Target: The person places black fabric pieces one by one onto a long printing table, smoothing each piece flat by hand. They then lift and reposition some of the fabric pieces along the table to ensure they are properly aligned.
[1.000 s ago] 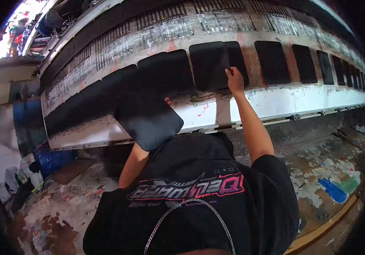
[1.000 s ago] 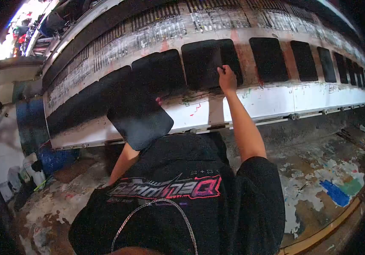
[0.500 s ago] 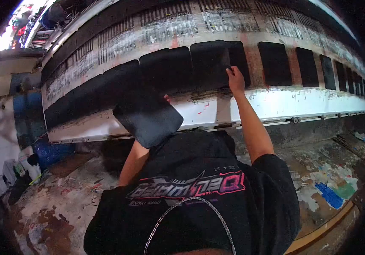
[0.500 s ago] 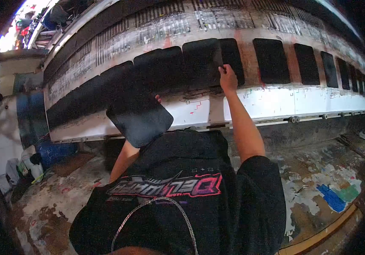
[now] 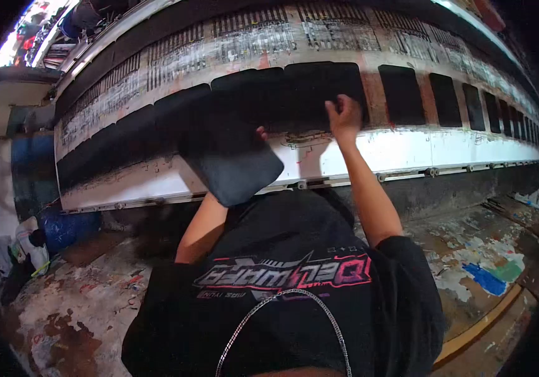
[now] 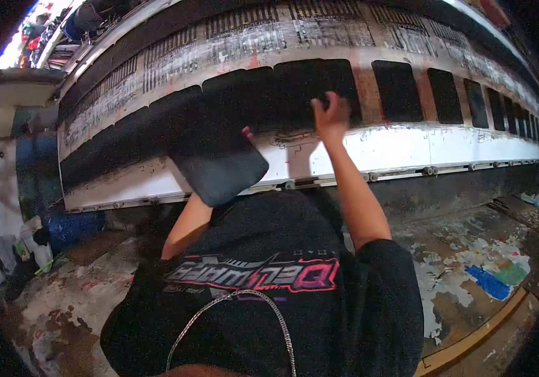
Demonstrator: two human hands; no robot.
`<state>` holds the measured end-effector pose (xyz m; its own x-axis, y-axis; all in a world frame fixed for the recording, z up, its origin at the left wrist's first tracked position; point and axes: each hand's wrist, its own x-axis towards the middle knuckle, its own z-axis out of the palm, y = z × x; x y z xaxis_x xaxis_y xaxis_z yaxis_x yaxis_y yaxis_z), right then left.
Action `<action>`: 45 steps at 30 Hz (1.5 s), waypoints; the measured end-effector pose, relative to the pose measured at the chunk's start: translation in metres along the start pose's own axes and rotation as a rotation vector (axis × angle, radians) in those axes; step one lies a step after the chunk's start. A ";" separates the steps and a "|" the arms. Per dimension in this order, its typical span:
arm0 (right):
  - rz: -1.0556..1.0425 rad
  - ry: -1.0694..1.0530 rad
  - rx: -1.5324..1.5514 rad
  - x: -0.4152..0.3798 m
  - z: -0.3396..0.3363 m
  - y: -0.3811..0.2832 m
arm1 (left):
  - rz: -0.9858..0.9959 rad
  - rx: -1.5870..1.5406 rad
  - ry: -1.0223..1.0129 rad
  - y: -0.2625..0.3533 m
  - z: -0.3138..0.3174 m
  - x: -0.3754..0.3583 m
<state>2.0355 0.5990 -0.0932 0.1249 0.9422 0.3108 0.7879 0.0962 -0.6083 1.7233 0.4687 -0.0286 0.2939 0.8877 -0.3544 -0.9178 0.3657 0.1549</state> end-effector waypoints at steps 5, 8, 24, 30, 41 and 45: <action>0.246 -0.742 0.703 -0.063 -0.019 -0.080 | -0.053 0.187 -0.153 -0.025 0.028 0.028; 0.230 -0.645 0.681 -0.055 -0.047 -0.077 | -0.058 0.254 -0.158 -0.042 0.038 0.034; 0.314 -0.092 0.259 0.105 -0.125 0.240 | 0.068 0.518 0.092 -0.198 0.087 0.090; 0.375 -0.205 0.190 0.108 -0.123 0.270 | 0.124 0.582 0.142 -0.232 0.102 0.097; 0.329 -0.222 0.215 0.098 -0.115 0.269 | 0.163 0.651 0.187 -0.246 0.106 0.089; 0.322 -0.234 0.259 0.097 -0.112 0.272 | 0.172 0.659 0.182 -0.248 0.106 0.082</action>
<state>2.3296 0.6802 -0.1470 0.1749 0.9815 -0.0783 0.5513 -0.1636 -0.8181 2.0031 0.4808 0.0012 0.0575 0.9083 -0.4144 -0.5774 0.3689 0.7284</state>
